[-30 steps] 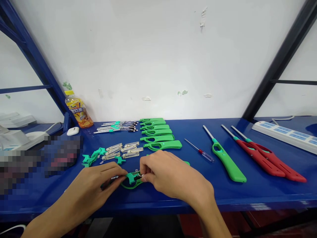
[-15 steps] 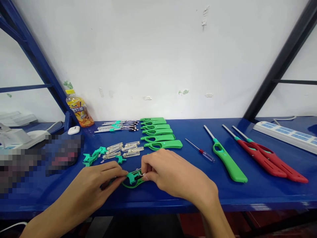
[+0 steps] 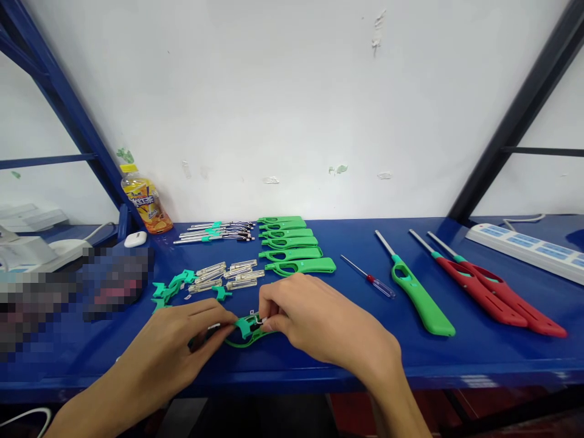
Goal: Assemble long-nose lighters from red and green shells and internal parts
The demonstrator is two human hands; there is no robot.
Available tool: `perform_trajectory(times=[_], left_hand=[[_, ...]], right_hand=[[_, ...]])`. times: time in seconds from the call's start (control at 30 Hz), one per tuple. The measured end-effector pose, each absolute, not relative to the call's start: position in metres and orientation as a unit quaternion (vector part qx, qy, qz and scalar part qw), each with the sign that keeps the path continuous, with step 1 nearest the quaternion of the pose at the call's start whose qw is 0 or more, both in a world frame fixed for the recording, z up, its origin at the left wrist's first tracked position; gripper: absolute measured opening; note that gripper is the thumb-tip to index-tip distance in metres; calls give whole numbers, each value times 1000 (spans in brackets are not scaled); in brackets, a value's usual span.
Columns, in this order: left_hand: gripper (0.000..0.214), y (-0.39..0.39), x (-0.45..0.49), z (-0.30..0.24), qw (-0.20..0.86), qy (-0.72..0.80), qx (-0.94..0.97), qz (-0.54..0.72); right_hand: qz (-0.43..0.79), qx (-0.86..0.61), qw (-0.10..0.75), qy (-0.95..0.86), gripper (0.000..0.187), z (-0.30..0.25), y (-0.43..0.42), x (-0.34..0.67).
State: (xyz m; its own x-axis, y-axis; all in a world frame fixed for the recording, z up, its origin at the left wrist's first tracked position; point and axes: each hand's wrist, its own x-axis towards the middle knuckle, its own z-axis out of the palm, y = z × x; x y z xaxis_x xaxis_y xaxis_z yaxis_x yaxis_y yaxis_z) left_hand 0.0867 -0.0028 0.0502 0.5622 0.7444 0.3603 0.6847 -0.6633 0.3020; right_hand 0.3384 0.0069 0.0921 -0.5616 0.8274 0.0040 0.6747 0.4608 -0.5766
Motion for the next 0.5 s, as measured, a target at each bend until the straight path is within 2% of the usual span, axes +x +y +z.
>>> perform_trajectory(times=[0.23, 0.5], left_hand=[[21, -4, 88, 46, 46, 414, 877, 238], [16, -6, 89, 44, 72, 426, 868, 246]], right_hand=[[260, -445, 145, -844, 12, 93, 7, 339], [244, -427, 164, -855, 17, 96, 9, 340]])
